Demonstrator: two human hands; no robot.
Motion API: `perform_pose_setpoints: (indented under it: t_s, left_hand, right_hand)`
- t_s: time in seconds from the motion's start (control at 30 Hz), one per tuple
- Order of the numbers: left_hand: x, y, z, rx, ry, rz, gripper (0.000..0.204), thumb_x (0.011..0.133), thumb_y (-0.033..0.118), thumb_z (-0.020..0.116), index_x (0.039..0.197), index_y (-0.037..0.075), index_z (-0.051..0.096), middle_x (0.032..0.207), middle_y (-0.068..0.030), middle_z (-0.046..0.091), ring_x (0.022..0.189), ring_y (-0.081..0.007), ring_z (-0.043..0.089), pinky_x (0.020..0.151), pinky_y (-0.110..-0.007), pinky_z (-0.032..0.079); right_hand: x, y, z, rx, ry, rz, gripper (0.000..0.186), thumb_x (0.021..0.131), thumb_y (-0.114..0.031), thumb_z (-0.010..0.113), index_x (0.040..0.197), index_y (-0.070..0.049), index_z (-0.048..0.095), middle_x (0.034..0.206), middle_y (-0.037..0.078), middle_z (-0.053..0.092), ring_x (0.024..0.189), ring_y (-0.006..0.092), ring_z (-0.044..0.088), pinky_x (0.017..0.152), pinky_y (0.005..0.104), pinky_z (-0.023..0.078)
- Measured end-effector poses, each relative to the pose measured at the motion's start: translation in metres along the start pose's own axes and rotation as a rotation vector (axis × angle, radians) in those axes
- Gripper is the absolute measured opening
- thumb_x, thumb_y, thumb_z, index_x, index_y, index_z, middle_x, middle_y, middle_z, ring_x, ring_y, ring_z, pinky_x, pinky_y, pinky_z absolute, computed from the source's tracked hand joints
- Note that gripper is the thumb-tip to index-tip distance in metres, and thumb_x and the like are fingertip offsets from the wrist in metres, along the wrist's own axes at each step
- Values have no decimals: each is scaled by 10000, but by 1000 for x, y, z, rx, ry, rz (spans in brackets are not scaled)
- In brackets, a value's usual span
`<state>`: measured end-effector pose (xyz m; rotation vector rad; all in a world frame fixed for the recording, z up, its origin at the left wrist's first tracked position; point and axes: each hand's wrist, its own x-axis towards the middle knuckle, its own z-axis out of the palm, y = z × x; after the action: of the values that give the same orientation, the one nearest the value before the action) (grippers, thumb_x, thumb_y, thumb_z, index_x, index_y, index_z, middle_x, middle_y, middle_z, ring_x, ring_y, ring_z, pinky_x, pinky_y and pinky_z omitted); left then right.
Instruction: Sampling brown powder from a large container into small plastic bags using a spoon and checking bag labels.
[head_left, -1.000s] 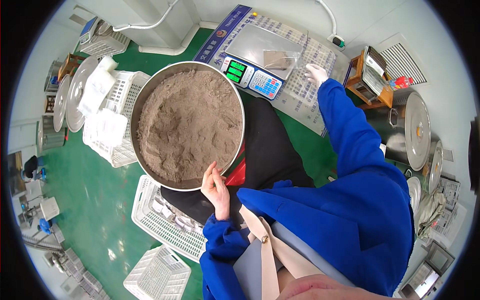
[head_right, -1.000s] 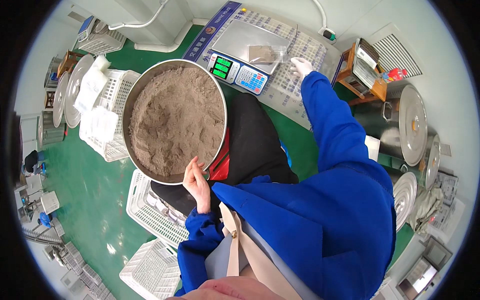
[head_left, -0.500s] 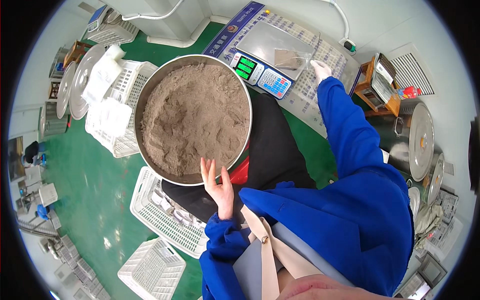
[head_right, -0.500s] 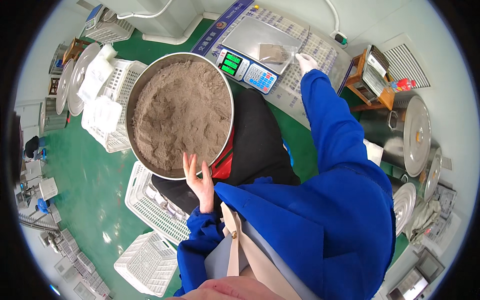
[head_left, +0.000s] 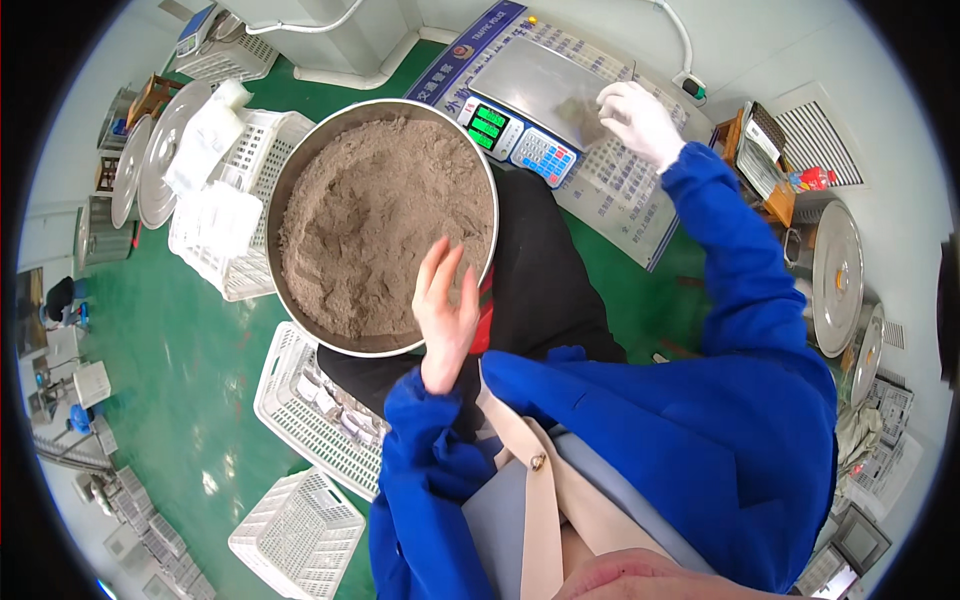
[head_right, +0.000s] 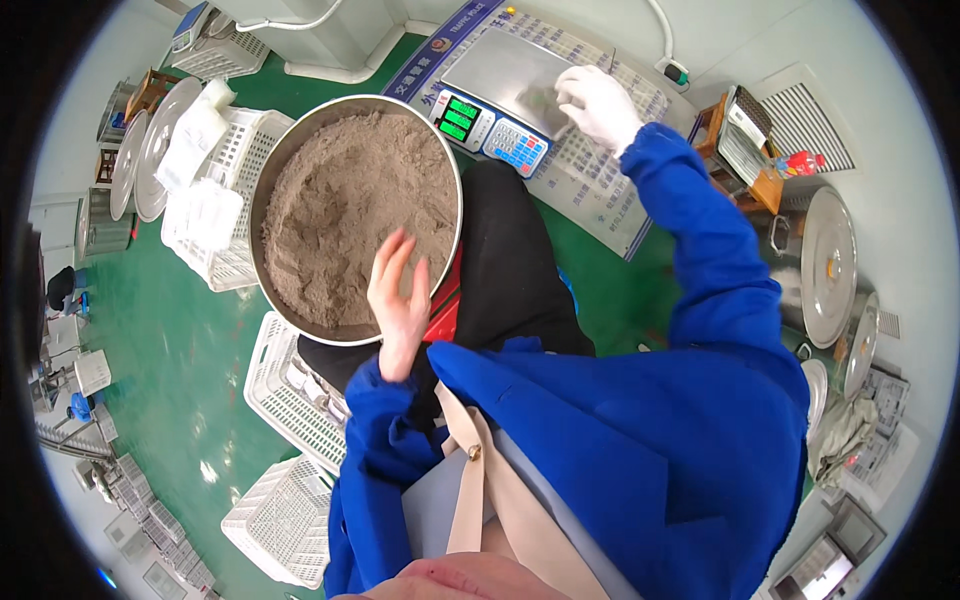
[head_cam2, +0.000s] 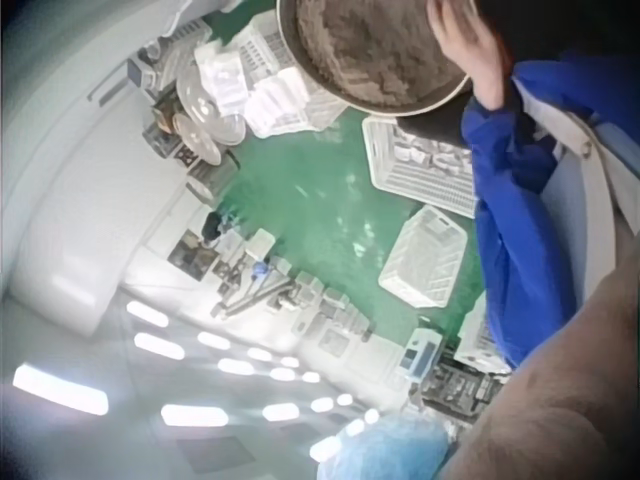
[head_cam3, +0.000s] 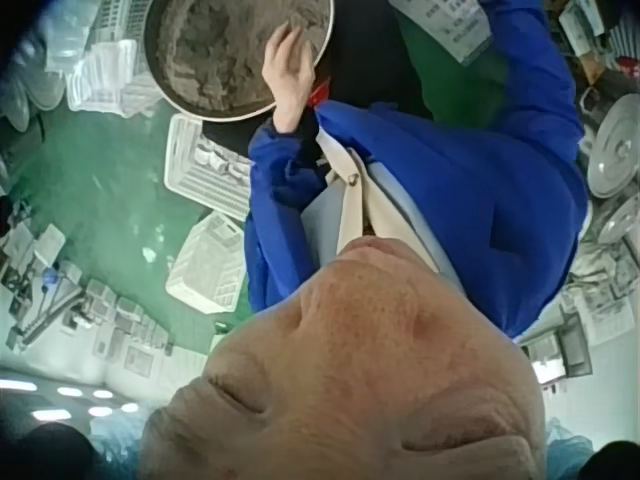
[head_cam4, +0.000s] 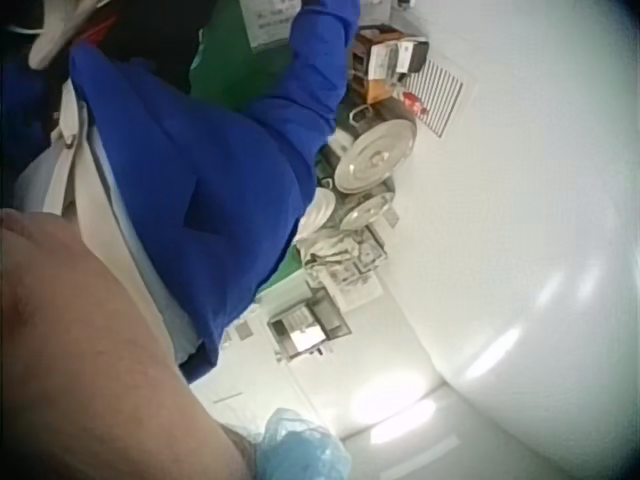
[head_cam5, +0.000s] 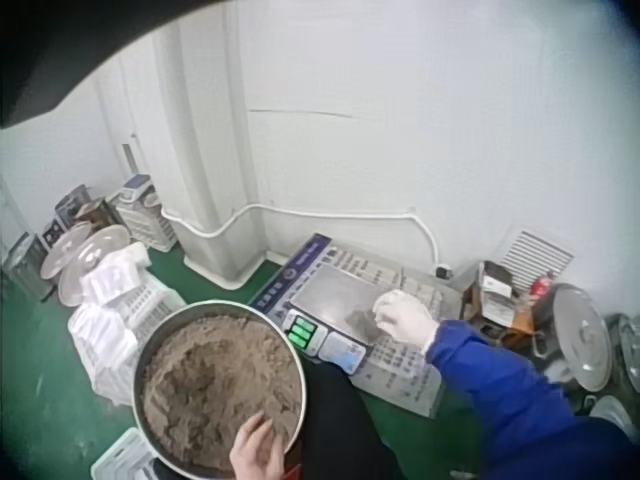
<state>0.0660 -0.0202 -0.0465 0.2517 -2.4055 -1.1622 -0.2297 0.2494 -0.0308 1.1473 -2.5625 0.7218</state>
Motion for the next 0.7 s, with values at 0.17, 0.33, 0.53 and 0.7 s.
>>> perform_pose_setpoints:
  t_s: [0.17,0.33,0.53,0.7]
  left_hand:
    - [44,57,13,-86,-152,243,445,817,45,716,1251,68,626,1234,-161,589,1069,-328,636,857,-387,536]
    - [34,65,12,-67,-402,403,455,817,81,721,1259,109,617,1242,-118,558,905,-248,676,715,-381,564]
    - [42,67,9,-119,-434,446,296,818,43,703,1111,67,663,1114,-118,643,853,-329,680,720,-378,565]
    - [45,61,16,-137,-562,515,126,820,44,657,946,38,660,861,-129,650,779,-347,651,667,-416,535]
  right_hand:
    - [-22,-93,-59,-86,-279,-383,125,777,-94,660,865,-83,571,878,87,584,869,316,587,752,420,478]
    - [-48,-136,-67,51,-356,-377,117,788,-103,665,874,-82,589,864,83,591,833,306,608,722,404,513]
    - [-58,-147,-74,158,-349,-362,120,780,-87,678,863,-79,592,879,74,601,838,298,616,726,390,525]
    - [-65,-145,-74,167,-413,-308,121,766,-63,682,842,-68,588,862,73,601,836,289,613,724,379,520]
